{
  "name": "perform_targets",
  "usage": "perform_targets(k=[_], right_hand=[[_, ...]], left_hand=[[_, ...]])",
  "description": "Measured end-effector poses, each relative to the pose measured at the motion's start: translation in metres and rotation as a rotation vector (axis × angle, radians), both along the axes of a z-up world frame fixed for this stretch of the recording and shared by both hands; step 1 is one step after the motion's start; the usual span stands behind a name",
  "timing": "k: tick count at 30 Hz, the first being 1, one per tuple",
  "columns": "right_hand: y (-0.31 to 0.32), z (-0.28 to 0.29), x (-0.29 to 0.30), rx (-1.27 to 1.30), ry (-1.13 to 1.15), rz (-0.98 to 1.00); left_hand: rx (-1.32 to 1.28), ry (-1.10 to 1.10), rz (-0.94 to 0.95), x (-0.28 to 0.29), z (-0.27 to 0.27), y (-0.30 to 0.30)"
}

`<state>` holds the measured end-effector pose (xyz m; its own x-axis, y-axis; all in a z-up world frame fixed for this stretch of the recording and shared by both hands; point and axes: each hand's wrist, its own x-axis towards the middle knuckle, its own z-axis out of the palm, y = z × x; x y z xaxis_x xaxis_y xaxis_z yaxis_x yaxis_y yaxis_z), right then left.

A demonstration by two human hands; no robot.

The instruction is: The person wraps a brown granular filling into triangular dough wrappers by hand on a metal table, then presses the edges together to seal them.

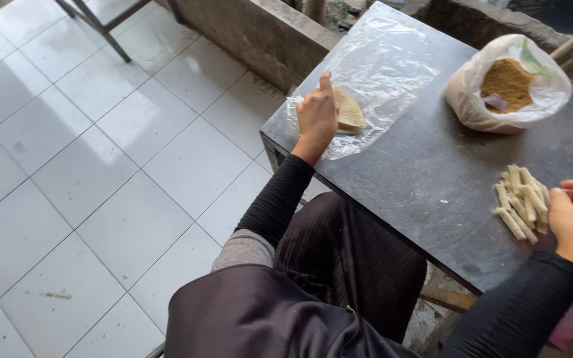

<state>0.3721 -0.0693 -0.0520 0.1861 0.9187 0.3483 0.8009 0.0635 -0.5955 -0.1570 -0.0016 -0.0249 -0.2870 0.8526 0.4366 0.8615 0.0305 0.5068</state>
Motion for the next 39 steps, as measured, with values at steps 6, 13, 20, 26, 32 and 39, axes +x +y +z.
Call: perform_targets(k=[6,13,20,26,32,39], right_hand=[[0.016,-0.019,0.015,-0.046,0.036,-0.031],[0.020,-0.028,0.018,-0.054,0.076,-0.025],[0.033,-0.034,0.018,-0.040,0.156,0.084],[0.027,-0.041,0.024,-0.051,0.166,0.039],[0.025,-0.036,0.021,-0.043,0.088,0.007],[0.000,0.014,-0.008,0.287,0.042,-0.015]], left_hand=[[-0.098,0.026,-0.008,-0.001,0.000,-0.006],[0.239,0.099,-0.015,0.003,-0.022,-0.002],[0.108,-0.043,-0.073,-0.003,-0.018,-0.002],[0.115,-0.043,-0.042,-0.002,-0.017,-0.006],[0.083,-0.019,-0.066,0.000,-0.011,-0.010],[0.351,-0.593,-0.470,-0.002,0.006,-0.011]])
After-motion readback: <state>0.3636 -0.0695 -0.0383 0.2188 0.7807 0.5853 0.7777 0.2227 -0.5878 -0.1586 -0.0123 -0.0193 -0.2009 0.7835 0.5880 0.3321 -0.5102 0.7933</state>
